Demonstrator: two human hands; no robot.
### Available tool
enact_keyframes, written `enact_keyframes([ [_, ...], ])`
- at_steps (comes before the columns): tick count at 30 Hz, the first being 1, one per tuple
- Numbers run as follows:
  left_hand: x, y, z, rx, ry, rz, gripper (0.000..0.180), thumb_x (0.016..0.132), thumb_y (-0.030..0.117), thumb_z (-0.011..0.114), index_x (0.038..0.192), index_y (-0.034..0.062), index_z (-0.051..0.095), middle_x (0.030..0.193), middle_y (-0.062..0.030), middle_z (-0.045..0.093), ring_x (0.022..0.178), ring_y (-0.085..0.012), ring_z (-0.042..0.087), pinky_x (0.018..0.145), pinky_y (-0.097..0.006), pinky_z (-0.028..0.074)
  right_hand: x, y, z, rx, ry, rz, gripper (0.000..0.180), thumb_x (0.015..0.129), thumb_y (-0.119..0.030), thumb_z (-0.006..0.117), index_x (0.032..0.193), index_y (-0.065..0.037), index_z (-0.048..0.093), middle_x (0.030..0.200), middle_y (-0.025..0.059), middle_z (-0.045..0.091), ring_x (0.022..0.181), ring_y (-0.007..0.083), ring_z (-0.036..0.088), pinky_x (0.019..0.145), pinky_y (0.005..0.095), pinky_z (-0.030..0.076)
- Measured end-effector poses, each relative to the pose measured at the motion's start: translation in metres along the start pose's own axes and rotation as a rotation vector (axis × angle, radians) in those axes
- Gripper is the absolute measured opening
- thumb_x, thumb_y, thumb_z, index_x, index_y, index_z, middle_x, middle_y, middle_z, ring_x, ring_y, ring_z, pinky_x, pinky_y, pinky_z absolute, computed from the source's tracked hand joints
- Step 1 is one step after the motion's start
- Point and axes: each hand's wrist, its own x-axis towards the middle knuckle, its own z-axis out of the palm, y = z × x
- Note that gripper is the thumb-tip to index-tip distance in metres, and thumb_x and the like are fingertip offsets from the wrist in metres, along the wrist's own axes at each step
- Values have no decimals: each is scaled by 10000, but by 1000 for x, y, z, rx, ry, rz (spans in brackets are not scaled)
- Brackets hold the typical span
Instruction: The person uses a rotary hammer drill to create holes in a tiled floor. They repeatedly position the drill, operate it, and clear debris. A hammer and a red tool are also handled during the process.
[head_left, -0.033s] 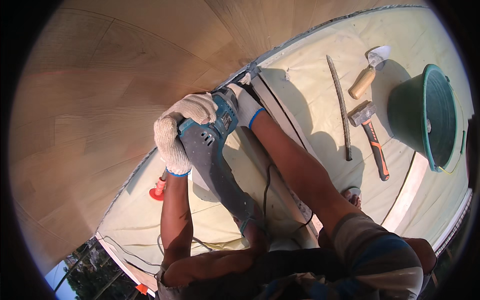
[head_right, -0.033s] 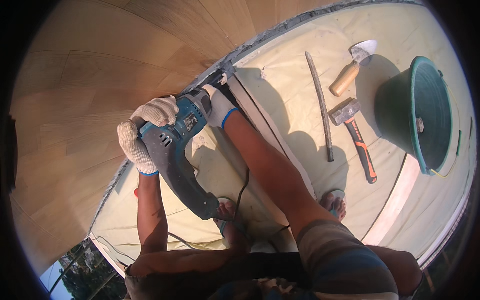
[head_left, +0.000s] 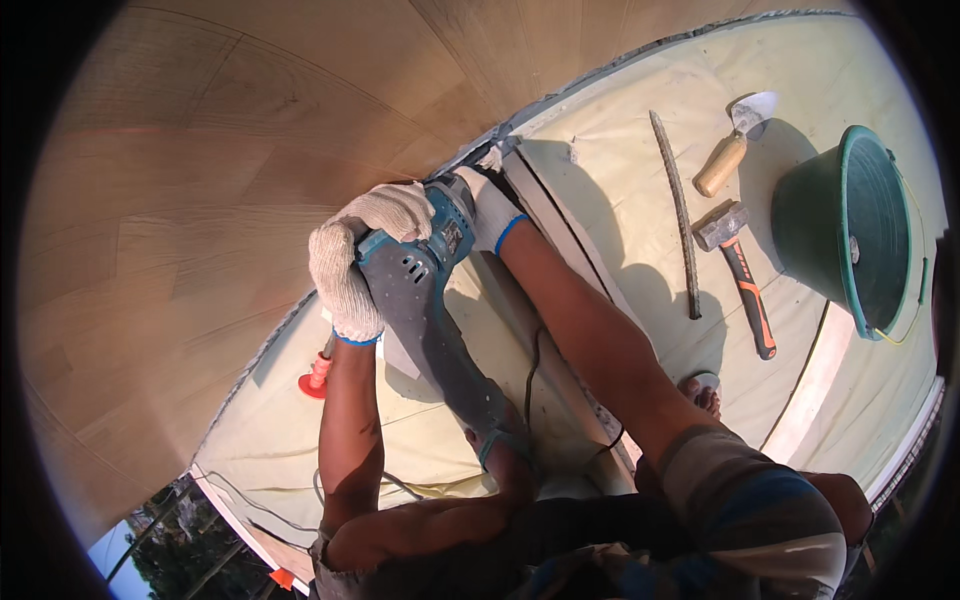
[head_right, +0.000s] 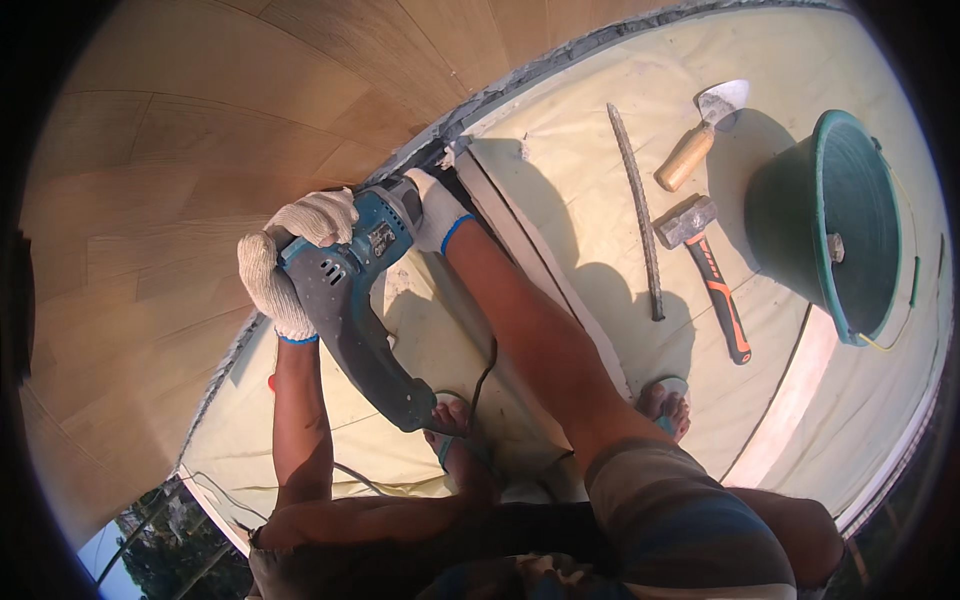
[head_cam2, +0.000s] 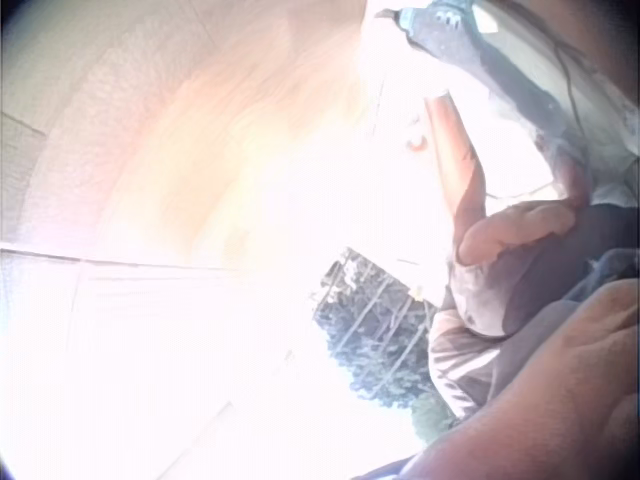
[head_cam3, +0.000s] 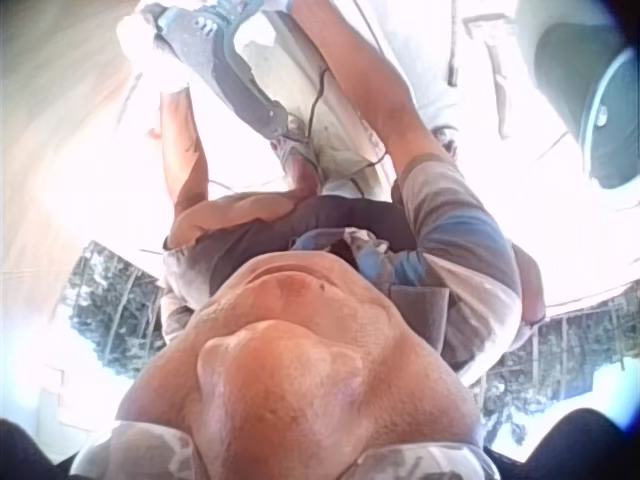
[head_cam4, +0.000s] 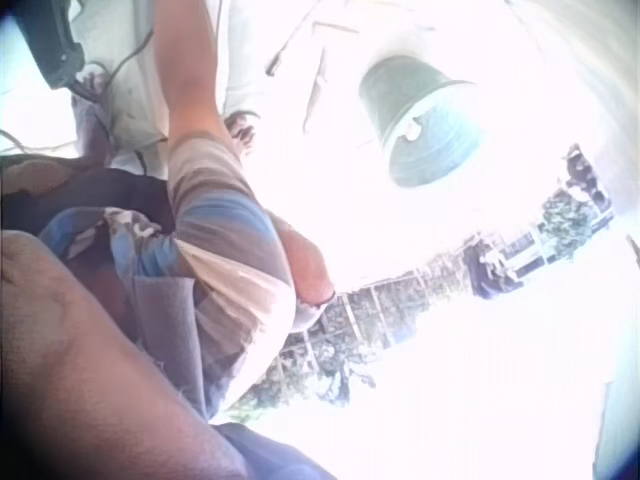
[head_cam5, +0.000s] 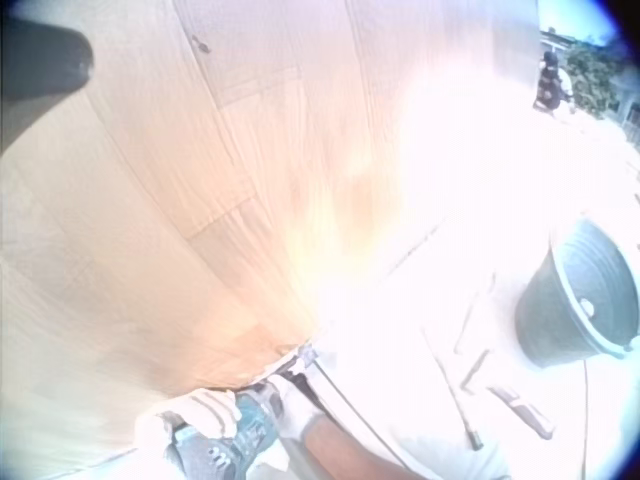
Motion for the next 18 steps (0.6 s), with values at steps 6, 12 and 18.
enact_keyframes([
  [6, 46, 54, 33, -918, -368, 43, 464, 1146, 360, 449, 1095, -32, 691, 1015, -186, 713, 901, -290, 654, 977, -440, 534, -9, -6, 5, 49, -5, 43, 382, 1151, -343, 467, 1198, -32, 685, 1133, 162, 783, 989, 301, 780, 941, 484, 647],
  [12, 1, 38, -7, -392, -86, -290, 493, 1130, 452, 490, 1232, -11, 627, 1162, -204, 687, 1048, -325, 660, 1053, -456, 526, -28, 11, 23, 101, 126, -124, 278, 1155, -233, 492, 1255, -68, 692, 1164, 128, 774, 1039, 283, 774, 927, 423, 651],
  [18, -32, 44, -24, -286, -16, -448, 571, 1122, 513, 526, 1397, 12, 531, 1318, -208, 638, 1173, -319, 642, 1113, -460, 511, -35, 28, 8, 228, 49, -177, 405, 1171, -397, 520, 1326, -55, 671, 1204, 128, 769, 1072, 286, 766, 977, 431, 632],
])
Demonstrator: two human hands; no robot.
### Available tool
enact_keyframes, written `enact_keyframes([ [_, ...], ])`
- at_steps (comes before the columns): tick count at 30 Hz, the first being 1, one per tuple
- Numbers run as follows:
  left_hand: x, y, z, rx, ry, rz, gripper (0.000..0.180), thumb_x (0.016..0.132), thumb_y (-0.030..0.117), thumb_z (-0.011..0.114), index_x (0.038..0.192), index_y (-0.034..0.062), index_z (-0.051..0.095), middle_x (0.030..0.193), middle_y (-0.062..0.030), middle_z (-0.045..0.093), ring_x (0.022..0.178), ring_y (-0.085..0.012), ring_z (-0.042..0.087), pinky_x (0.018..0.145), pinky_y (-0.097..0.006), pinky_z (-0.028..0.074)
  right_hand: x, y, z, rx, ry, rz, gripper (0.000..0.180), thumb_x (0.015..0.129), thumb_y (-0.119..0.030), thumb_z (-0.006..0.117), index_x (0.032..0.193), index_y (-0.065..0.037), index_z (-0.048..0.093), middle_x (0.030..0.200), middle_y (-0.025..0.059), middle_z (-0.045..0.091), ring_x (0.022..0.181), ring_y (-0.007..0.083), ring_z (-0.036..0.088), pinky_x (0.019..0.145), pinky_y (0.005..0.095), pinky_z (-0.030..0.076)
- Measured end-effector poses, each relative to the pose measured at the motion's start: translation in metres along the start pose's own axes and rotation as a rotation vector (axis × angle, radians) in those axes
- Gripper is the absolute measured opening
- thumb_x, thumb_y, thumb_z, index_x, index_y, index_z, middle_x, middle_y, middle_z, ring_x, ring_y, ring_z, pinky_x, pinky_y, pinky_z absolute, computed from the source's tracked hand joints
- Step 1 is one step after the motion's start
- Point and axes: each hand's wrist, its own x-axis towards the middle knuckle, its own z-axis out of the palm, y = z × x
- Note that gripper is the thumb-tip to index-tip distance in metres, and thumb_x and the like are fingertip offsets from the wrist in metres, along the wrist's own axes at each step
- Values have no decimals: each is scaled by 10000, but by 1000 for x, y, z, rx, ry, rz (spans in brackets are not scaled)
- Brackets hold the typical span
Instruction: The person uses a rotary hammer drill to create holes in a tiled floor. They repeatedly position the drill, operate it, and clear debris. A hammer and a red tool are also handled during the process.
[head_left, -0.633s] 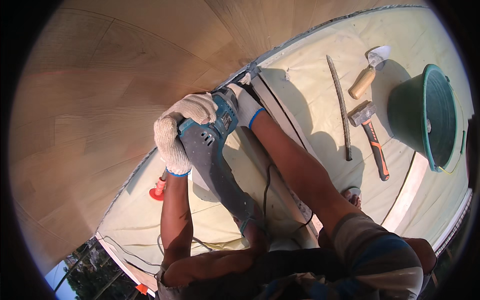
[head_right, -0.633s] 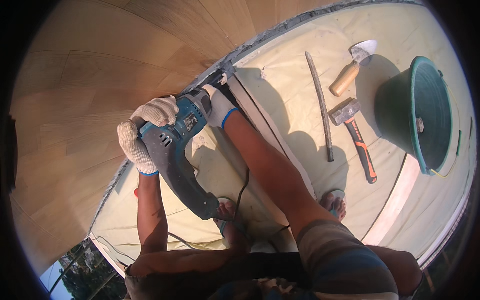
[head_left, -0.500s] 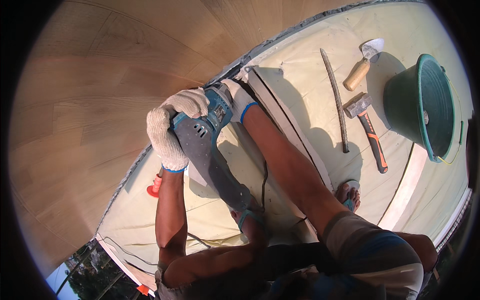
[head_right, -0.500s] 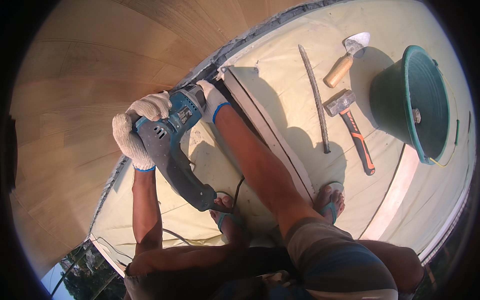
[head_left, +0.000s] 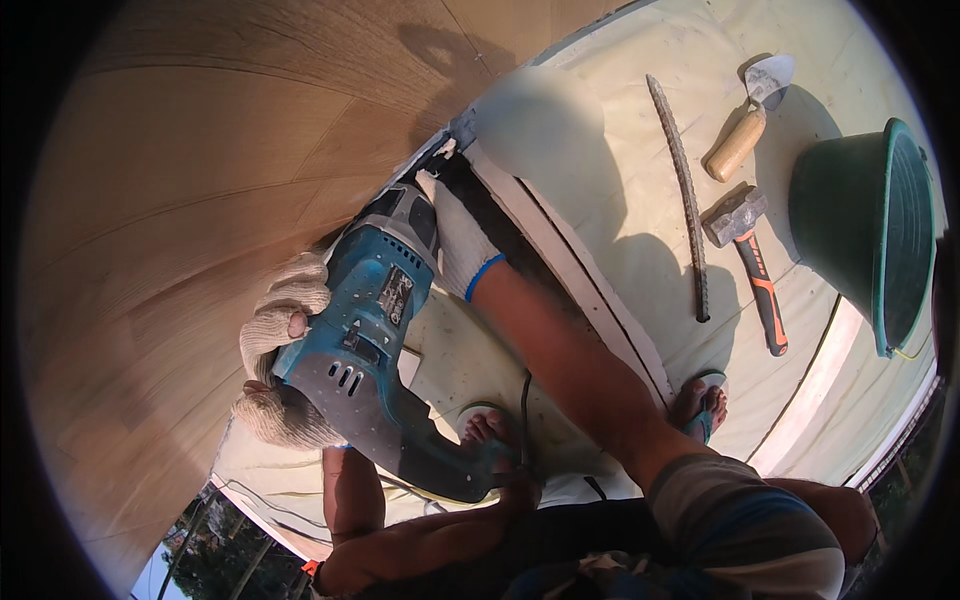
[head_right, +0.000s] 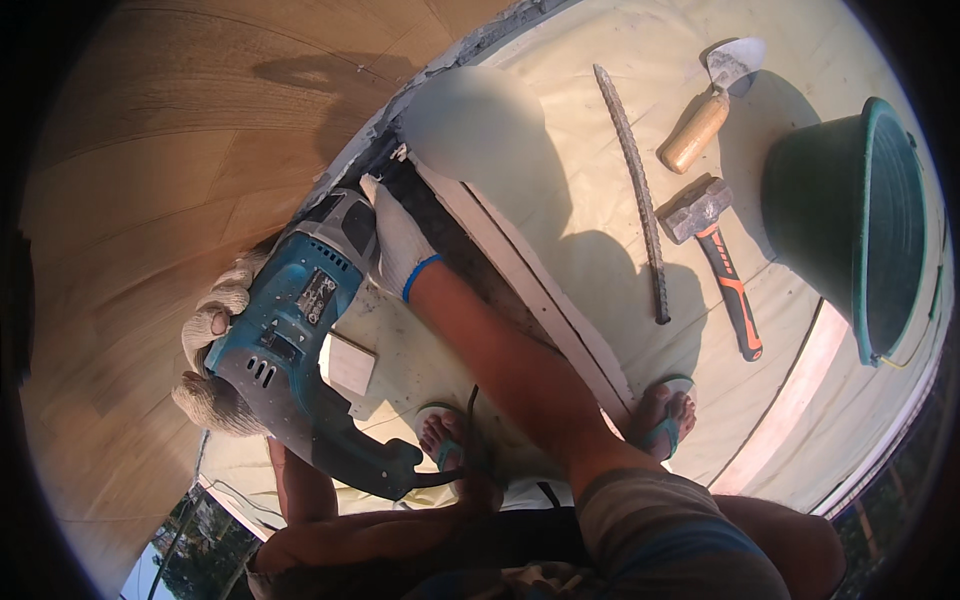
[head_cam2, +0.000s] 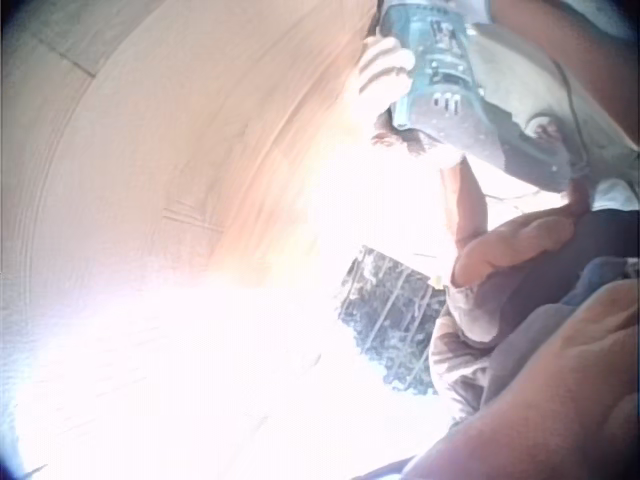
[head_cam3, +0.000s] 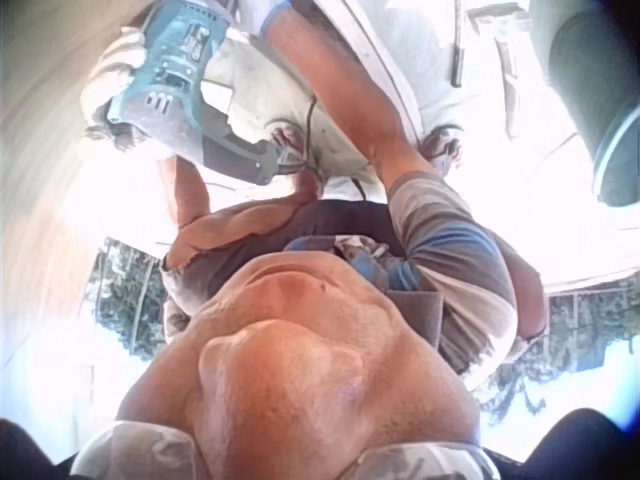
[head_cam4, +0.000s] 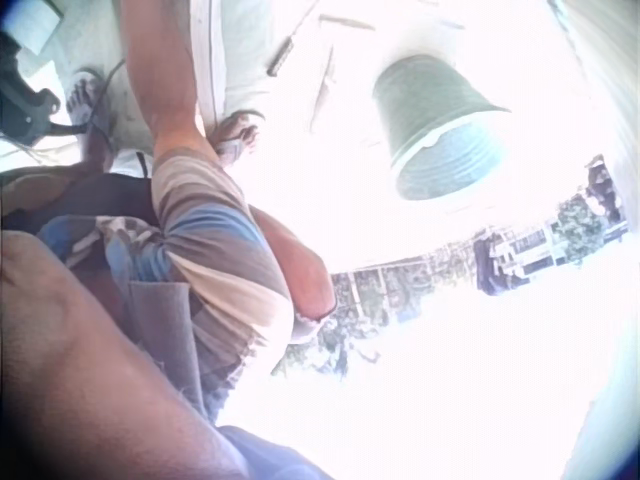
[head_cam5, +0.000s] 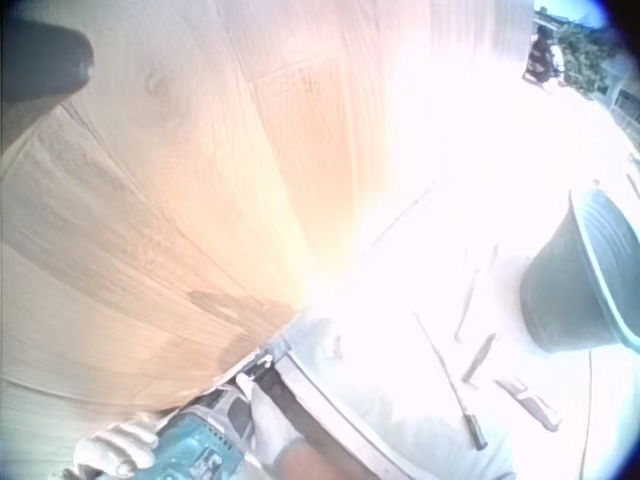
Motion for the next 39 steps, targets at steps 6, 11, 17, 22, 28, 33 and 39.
enact_keyframes([
  [6, -49, 2, -8, -13, 95, -180, 711, 1114, 574, 562, 1561, 35, 436, 1473, -212, 588, 1299, -314, 623, 1172, -465, 496, -49, 39, -9, -163, 199, -119, 523, 1150, -519, 591, 1449, -92, 629, 1304, 56, 702, 1142, 190, 685, 1053, 372, 565],
  [11, -38, 17, 16, -55, 48, -136, 855, 1108, 625, 592, 1699, 54, 356, 1603, -216, 547, 1403, -310, 608, 1222, -469, 484, -86, 50, 10, -68, 94, 80, 678, 1123, -683, 526, 1537, -148, 555, 1417, 67, 646, 1249, 200, 644, 1107, 426, 549],
  [17, -9, 39, 43, 99, -52, 63, 937, 1069, 729, 578, 1709, 74, 382, 1695, -211, 473, 1542, -335, 511, 1283, -504, 433, -124, 56, 29, 41, -25, 152, 732, 1107, -741, 499, 1538, -152, 559, 1420, 101, 651, 1255, 224, 664, 1117, 434, 556],
  [22, -18, 43, 37, -108, 5, -21, 839, 1111, 682, 537, 1683, 78, 427, 1664, -183, 505, 1506, -349, 537, 1268, -516, 443, -143, 62, 13, -269, -297, 191, 754, 1106, -690, 573, 1523, -62, 576, 1399, 90, 663, 1263, 196, 649, 1128, 354, 521],
  [28, -40, -15, -11, 434, 76, -2, 605, 1077, 388, 721, 1548, 46, 556, 1516, -157, 611, 1357, -299, 620, 1157, -465, 510, -171, 33, 29, -725, -578, 188, 549, 1133, -527, 645, 1449, -80, 685, 1289, 67, 761, 1198, 151, 684, 1016, 322, 556],
  [33, -88, -42, -4, 92, 138, -419, 559, 1076, 362, 720, 1519, 51, 578, 1481, -150, 632, 1327, -289, 635, 1139, -450, 524, -187, 14, 38, -860, -533, 226, 659, 1091, -573, 686, 1502, -59, 657, 1285, 111, 760, 1188, 163, 695, 1023, 339, 553],
  [39, -98, -64, 12, 59, 106, -525, 505, 1074, 330, 719, 1484, 57, 604, 1438, -143, 657, 1291, -277, 654, 1117, -432, 540, -204, -32, 53, -939, -449, 317, 666, 1118, -442, 678, 1599, -2, 539, 1277, 104, 745, 1070, 123, 667, 927, 297, 562],
])
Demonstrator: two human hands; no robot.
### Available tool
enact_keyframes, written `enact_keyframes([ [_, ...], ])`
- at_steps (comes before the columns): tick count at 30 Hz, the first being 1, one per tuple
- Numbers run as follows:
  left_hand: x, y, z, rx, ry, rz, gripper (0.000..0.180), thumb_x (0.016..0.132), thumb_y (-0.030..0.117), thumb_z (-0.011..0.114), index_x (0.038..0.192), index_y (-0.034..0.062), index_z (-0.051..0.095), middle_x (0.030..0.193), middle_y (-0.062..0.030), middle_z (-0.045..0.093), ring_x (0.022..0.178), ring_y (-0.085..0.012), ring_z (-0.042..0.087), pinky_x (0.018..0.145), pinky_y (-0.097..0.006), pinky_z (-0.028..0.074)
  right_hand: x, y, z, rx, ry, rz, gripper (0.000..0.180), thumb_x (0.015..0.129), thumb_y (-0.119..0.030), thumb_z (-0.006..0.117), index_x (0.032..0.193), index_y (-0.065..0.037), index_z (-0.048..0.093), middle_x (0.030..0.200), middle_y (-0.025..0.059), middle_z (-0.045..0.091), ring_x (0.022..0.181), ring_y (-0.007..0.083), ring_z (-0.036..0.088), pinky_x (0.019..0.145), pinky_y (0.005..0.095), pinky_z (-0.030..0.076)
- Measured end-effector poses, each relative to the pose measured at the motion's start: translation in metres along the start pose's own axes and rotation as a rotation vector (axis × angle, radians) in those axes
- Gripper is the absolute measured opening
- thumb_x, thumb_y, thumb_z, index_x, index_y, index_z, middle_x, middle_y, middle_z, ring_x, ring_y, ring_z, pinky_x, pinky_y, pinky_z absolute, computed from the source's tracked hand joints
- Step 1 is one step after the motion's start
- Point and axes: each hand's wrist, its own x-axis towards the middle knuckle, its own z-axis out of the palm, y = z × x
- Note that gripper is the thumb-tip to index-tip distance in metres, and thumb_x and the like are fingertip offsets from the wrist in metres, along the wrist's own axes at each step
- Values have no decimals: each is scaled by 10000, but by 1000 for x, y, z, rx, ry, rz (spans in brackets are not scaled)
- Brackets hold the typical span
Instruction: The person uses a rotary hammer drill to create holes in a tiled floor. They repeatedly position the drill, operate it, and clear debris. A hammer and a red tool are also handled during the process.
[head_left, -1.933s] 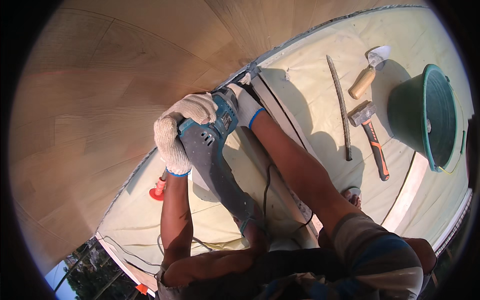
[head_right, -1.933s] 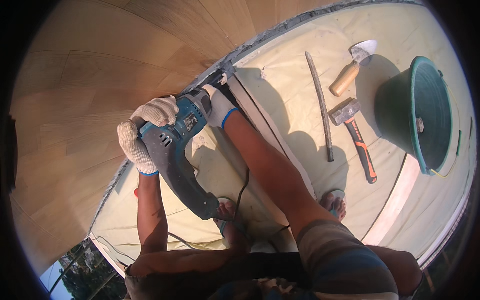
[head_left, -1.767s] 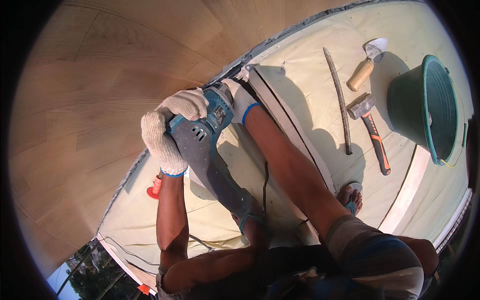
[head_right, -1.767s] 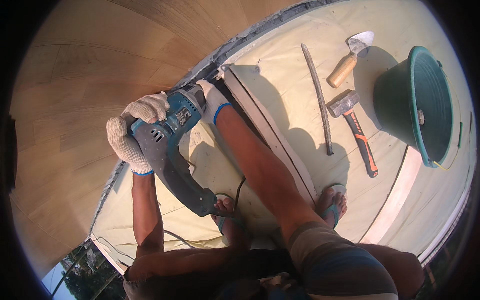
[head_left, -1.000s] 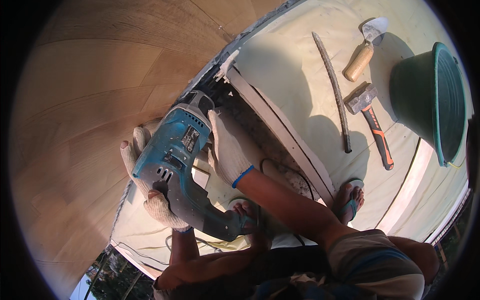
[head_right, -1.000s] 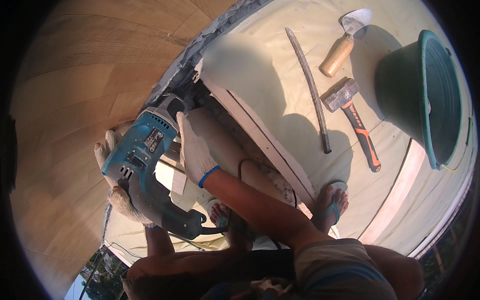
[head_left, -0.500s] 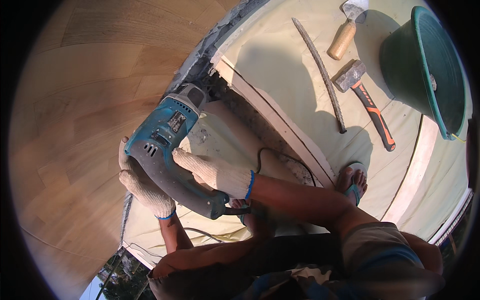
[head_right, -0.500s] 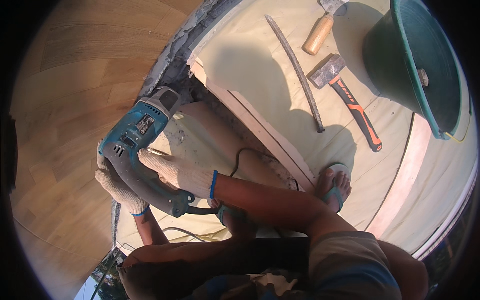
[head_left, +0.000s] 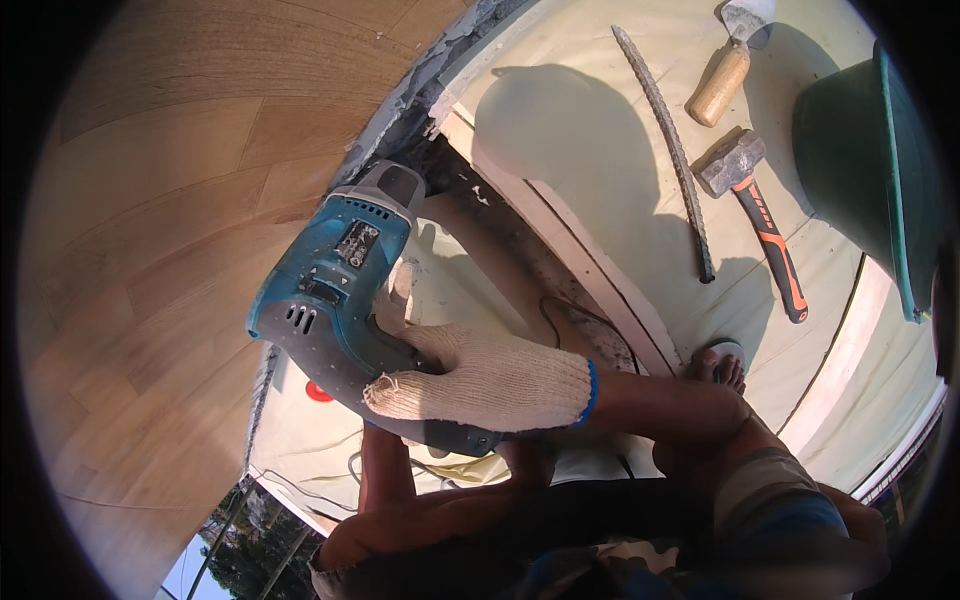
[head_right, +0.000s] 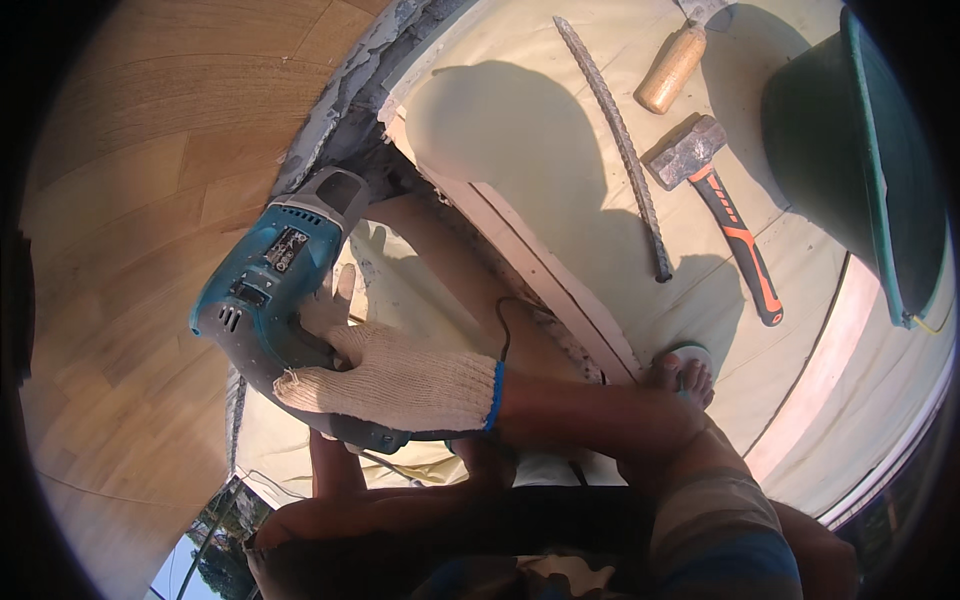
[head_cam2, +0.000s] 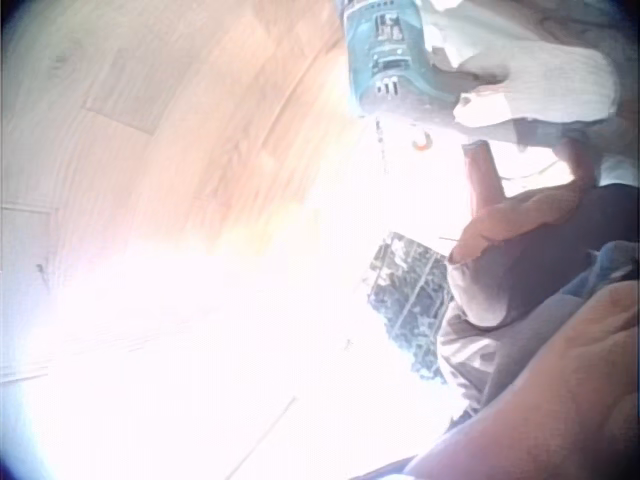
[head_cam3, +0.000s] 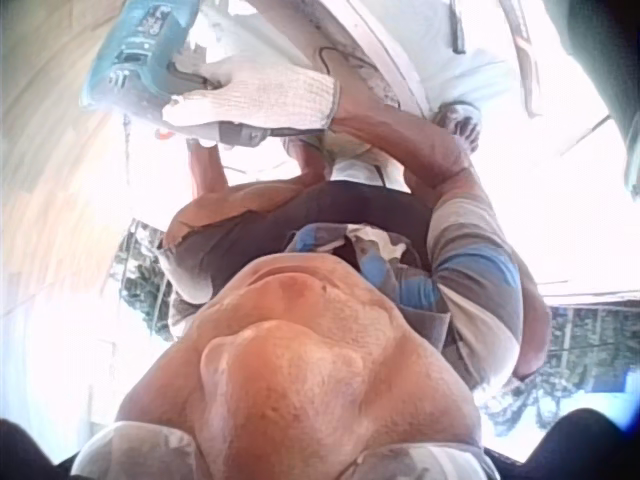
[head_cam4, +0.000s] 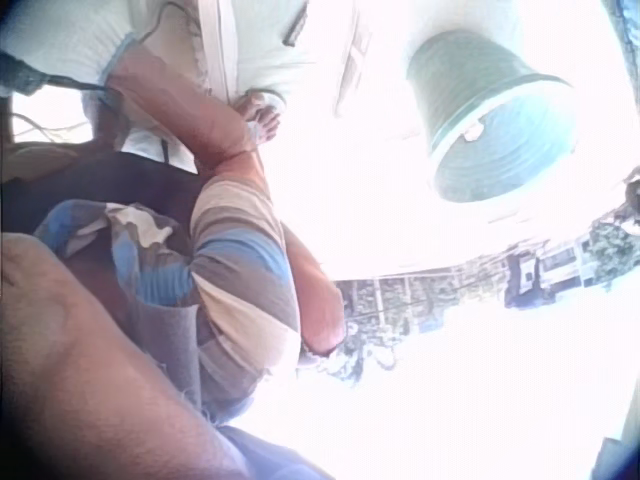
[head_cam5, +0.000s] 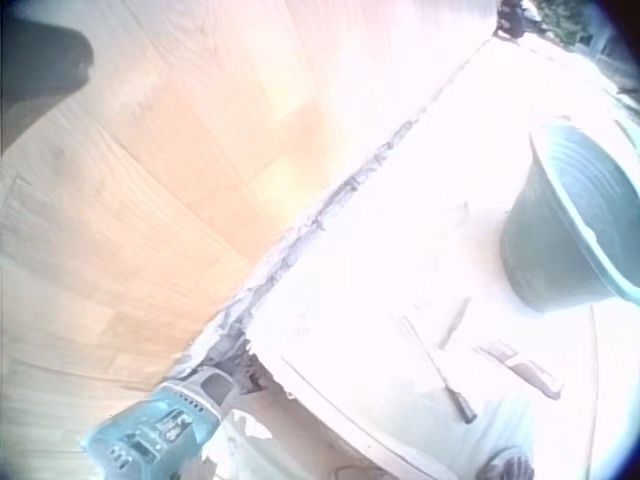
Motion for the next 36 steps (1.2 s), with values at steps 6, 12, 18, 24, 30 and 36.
enact_keyframes([
  [6, 31, -5, 17, -49, -104, 31, 452, 1073, 297, 718, 1450, 63, 631, 1395, -135, 683, 1256, -265, 673, 1096, -413, 556, 0, -4, 14, -92, 97, 165, 631, 1096, -396, 708, 1546, 18, 553, 1243, 116, 738, 1121, 172, 685, 966, 341, 569],
  [12, 85, 2, 45, -4, -353, 278, 400, 1071, 265, 718, 1415, 70, 657, 1353, -127, 708, 1220, -253, 692, 1074, -395, 572, 1, -34, 58, -505, 383, 224, 737, 988, -316, 851, 1560, -11, 500, 1269, 120, 715, 1168, 157, 670, 997, 338, 555],
  [18, 112, 23, 83, 340, -636, 642, 366, 1139, 284, 575, 1421, 63, 645, 1385, -127, 706, 1276, -267, 681, 1065, -416, 590, 28, 28, 105, -484, 764, 7, 620, 958, -186, 871, 1465, -51, 540, 1170, 45, 672, 1048, 111, 641, 953, 316, 548],
  [24, 132, -9, 89, -459, -862, 321, 530, 1207, 364, 297, 1576, 22, 462, 1526, -201, 608, 1375, -354, 636, 1164, -484, 553, 59, 56, 130, -398, 808, -122, 463, 990, -143, 821, 1360, -55, 557, 1040, 22, 656, 977, 93, 615, 888, 299, 531],
  [30, 141, -28, 112, -1351, -1073, 10, 402, 1192, 312, 447, 1517, 96, 545, 1458, -131, 638, 1317, -265, 654, 1127, -393, 575, 45, 54, 113, -437, 766, -27, 580, 997, -234, 821, 1461, -2, 560, 1105, 53, 684, 984, 89, 643, 861, 306, 554],
  [36, 100, 46, 170, -1739, -401, -673, 669, 1131, 564, 300, 1502, 125, 641, 1512, -130, 669, 1443, -314, 601, 1217, -496, 501, -17, -18, 66, -610, 737, 141, 383, 977, -176, 814, 1277, -9, 643, 935, 36, 686, 801, 115, 676, 729, 291, 565],
])
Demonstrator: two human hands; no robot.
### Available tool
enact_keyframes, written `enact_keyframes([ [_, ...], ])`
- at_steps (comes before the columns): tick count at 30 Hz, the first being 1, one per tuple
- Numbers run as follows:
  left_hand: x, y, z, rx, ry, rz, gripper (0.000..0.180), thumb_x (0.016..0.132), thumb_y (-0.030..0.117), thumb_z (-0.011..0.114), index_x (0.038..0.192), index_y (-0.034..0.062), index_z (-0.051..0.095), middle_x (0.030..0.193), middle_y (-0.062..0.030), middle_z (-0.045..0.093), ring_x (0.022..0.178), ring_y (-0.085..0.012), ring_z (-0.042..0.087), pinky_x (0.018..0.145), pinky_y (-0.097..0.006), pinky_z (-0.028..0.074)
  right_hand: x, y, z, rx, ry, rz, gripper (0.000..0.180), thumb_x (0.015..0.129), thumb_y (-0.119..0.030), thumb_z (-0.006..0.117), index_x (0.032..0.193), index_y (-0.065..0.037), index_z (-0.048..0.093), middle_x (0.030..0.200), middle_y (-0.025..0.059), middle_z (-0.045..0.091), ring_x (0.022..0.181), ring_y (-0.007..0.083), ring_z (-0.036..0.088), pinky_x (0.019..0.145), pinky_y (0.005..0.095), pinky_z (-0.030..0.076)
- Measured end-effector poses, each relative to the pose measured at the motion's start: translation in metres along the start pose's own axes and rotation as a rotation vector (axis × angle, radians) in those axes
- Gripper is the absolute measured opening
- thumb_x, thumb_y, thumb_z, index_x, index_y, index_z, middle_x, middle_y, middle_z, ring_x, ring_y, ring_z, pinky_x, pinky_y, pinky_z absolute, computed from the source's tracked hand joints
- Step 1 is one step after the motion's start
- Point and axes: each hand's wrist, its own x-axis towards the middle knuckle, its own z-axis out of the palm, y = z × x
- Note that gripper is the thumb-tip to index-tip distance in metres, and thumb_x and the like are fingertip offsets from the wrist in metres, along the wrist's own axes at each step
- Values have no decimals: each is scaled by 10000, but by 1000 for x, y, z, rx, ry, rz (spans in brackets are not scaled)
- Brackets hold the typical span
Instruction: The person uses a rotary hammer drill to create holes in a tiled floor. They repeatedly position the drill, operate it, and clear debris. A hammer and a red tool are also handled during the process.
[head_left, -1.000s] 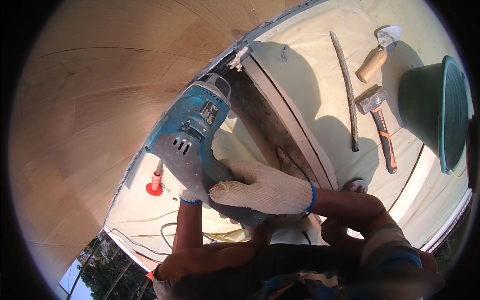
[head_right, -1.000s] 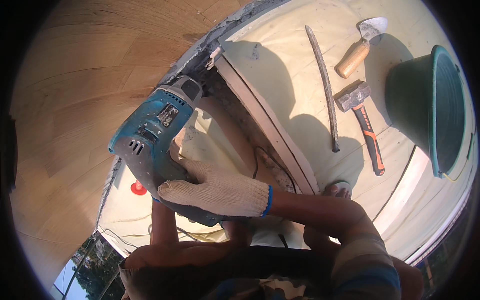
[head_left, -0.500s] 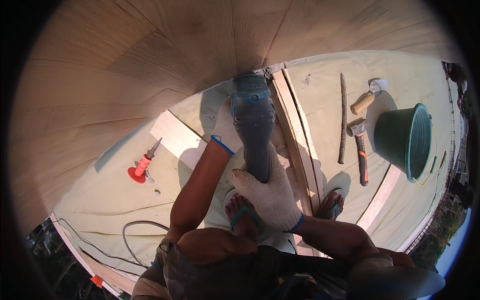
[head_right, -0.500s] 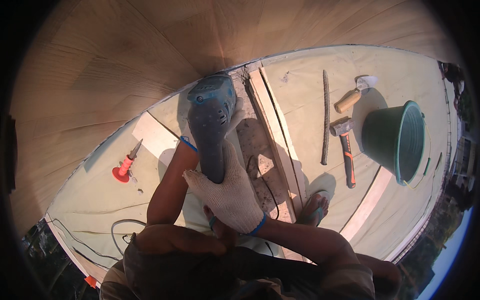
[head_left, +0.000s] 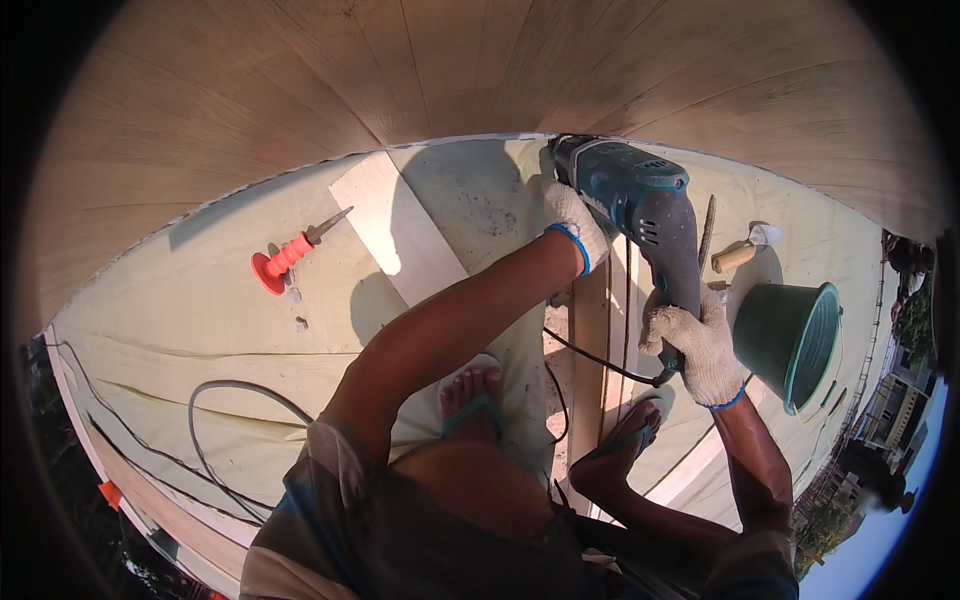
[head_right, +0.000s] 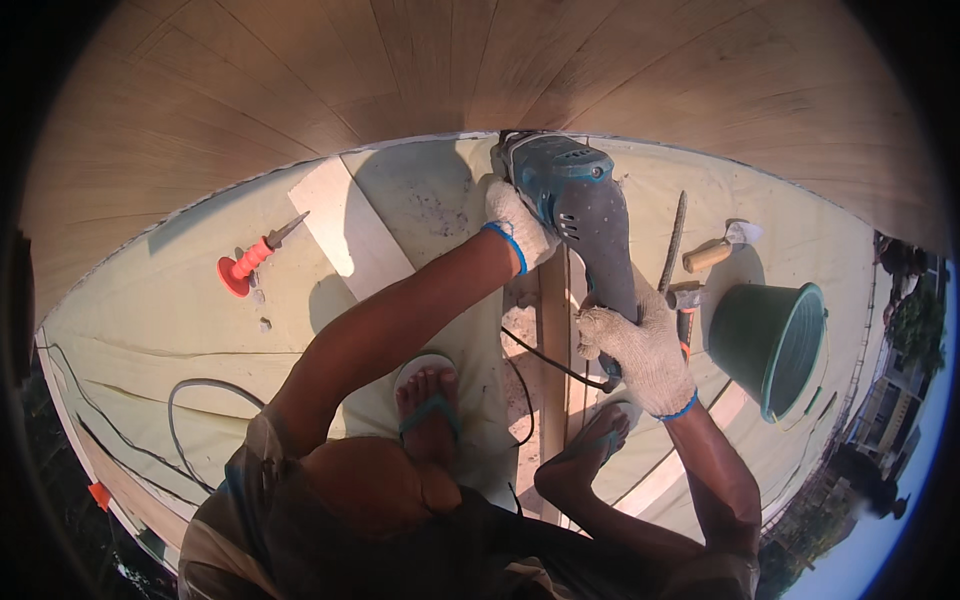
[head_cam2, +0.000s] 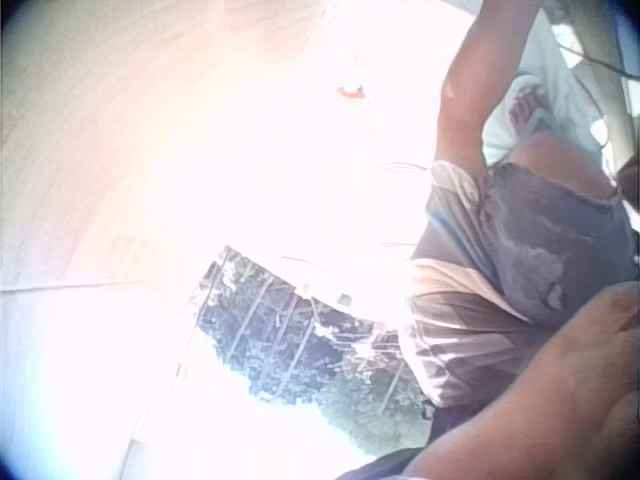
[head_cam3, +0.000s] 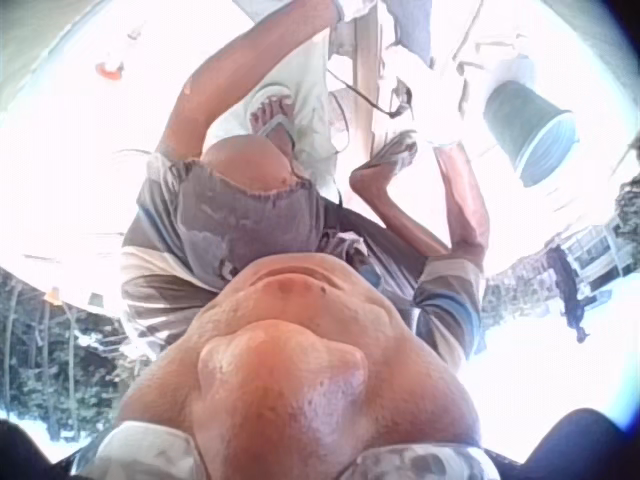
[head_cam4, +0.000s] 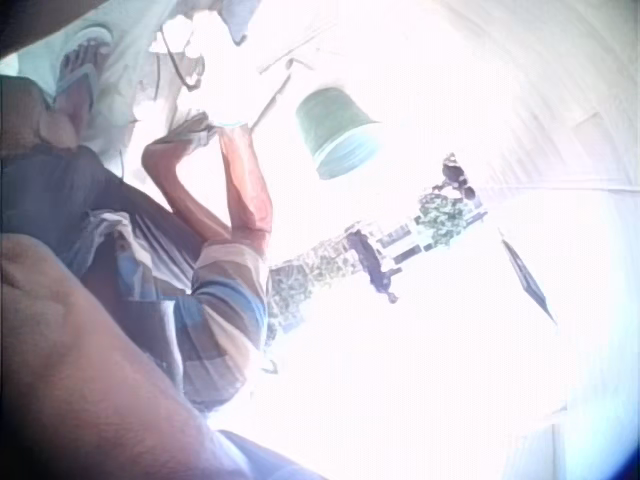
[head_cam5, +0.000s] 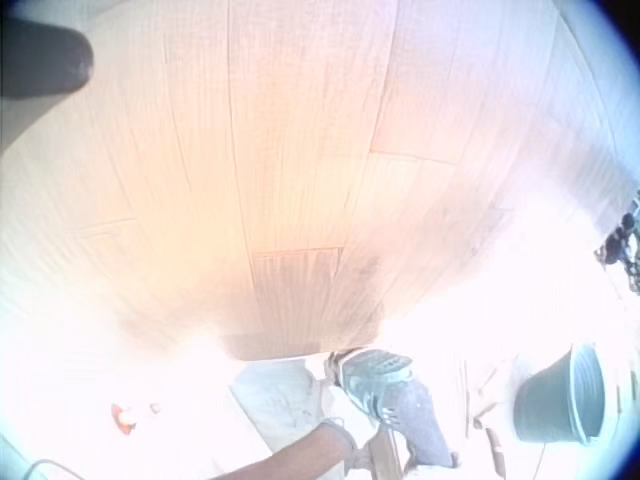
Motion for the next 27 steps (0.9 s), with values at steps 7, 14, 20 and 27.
enact_keyframes([
  [7, -26, 21, 25, -54, 48, -198, 786, 1121, 751, 258, 1548, 187, 600, 1542, -87, 670, 1417, -325, 631, 1221, -532, 499, -7, 4, 3, -14, 40, 44, 328, 996, -160, 800, 1242, -3, 649, 925, 43, 692, 773, 133, 683, 719, 299, 563],
  [14, 11, 53, 13, 119, -44, -175, 591, 1176, 537, 324, 1370, 140, 717, 1387, -87, 758, 1283, -305, 702, 1132, -506, 569, 1, 18, 69, 158, 166, -39, 401, 1051, -154, 731, 1382, 34, 607, 972, 56, 704, 814, 119, 681, 738, 318, 560],
  [20, 21, 18, 9, 39, 59, 2, 619, 1181, 560, 305, 1402, 128, 688, 1383, -106, 752, 1260, -298, 713, 1122, -493, 572, -4, 6, 13, 51, 44, -10, 252, 1021, -134, 771, 1183, 11, 644, 918, 62, 712, 808, 150, 716, 736, 309, 600],
  [27, -9, 72, 14, 227, -170, -190, 528, 1218, 450, 339, 1452, 84, 640, 1416, -136, 716, 1263, -298, 709, 1110, -471, 591, -1, 43, 113, 255, 248, -25, 434, 979, -165, 816, 1349, -26, 638, 1006, 38, 710, 866, 129, 703, 751, 299, 582],
])
